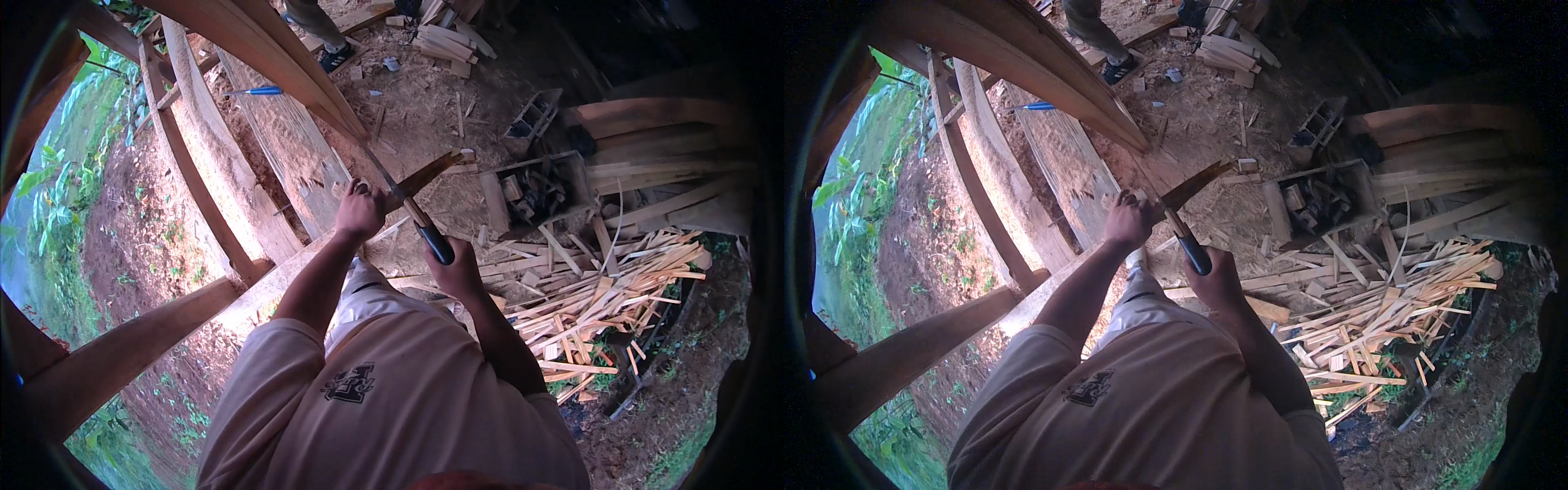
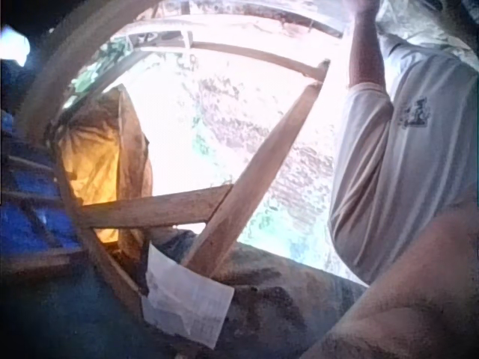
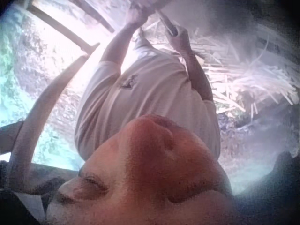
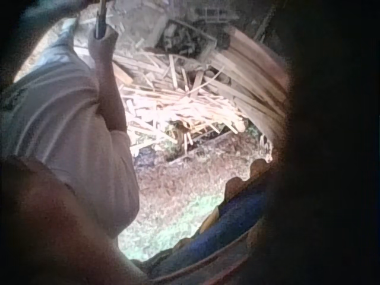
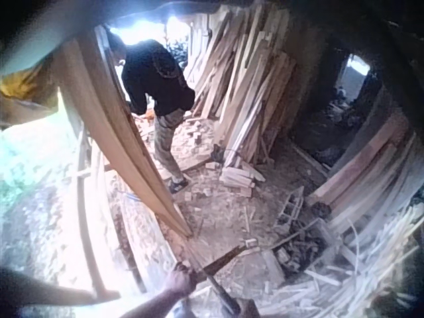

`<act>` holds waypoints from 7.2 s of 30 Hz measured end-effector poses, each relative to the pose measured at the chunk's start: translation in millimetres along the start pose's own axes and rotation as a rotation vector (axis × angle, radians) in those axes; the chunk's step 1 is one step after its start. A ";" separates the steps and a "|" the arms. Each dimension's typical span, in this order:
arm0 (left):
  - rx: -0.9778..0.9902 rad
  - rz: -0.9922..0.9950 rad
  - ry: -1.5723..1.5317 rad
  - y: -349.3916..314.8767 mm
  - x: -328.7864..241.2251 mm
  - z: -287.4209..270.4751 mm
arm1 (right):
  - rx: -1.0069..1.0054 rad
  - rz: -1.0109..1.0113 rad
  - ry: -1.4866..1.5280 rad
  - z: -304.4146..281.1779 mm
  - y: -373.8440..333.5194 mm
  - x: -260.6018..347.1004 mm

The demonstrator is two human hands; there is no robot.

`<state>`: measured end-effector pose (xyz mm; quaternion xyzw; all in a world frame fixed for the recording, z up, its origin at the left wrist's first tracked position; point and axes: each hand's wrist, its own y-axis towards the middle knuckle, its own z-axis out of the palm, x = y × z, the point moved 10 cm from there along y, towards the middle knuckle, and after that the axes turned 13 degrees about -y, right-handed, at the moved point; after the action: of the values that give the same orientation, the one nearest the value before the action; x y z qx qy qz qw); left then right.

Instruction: The person repeatedly strikes a wooden plank with a machete to split it into smaller pieces. The person holds the plank with one hand and swings the machete with the other, creating wood chips and smaller planks that fall to the ground.

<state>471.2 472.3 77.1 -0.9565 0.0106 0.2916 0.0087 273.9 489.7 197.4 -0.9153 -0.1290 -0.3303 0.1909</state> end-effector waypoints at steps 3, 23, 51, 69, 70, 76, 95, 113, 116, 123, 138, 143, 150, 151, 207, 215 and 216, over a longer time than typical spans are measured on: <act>-0.001 -0.027 0.022 2.7 -0.7 -3.0 | -0.026 0.013 -0.039 -1.5 -14.2 -5.8; 0.029 -0.021 -0.043 -0.9 2.8 4.0 | 0.002 -0.023 -0.057 0.3 -3.0 11.0; 0.045 -0.106 -0.030 5.9 6.8 1.1 | 0.021 0.032 0.021 -27.1 -17.5 24.1; 0.097 0.041 -0.011 3.6 -1.6 11.1 | -0.091 -0.031 -0.044 -5.6 -13.6 7.8; 0.103 0.002 -0.009 3.8 1.3 9.4 | -0.029 -0.009 -0.007 -0.4 -5.5 9.7; 0.087 -0.035 -0.029 8.2 -0.2 3.0 | 0.092 0.143 -0.001 -41.3 -66.7 5.1; 0.071 -0.048 -0.028 5.3 11.6 9.0 | -0.019 0.000 0.035 1.5 1.2 3.2; 0.061 0.009 -0.073 5.5 1.8 7.2 | -0.004 0.003 -0.034 -2.5 -5.7 5.3; 0.044 -0.008 -0.076 4.5 3.6 2.7 | -0.017 -0.057 -0.005 12.1 23.1 22.2; 0.051 -0.064 -0.046 9.1 1.8 -0.8 | 0.100 0.088 -0.010 -37.5 -58.3 17.5; 0.014 0.006 -0.043 6.3 -6.8 -5.2 | -0.021 -0.042 -0.011 12.7 28.6 20.9; 0.029 -0.074 -0.056 7.1 1.2 -4.4 | 0.041 0.067 0.004 -5.0 -1.3 13.1; 0.031 -0.049 -0.044 5.7 3.7 2.0 | 0.215 0.209 -0.071 -103.9 -118.6 35.5; 0.029 -0.046 -0.047 4.8 3.4 2.1 | 0.236 0.223 -0.080 -107.2 -121.9 39.1; 0.022 -0.024 -0.021 10.3 -6.1 -11.2 | 0.037 -0.085 0.025 19.2 32.1 27.6; 0.039 -0.082 -0.037 8.4 2.0 -5.5 | 0.235 0.194 -0.098 -90.1 -98.0 33.9; 0.041 -0.089 -0.036 8.7 2.6 -6.9 | 0.245 0.216 -0.098 -99.8 -108.0 38.6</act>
<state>476.9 463.5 81.2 -0.9502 -0.0261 0.3076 0.0414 208.3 547.2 322.0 -0.9088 -0.0785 -0.2446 0.3288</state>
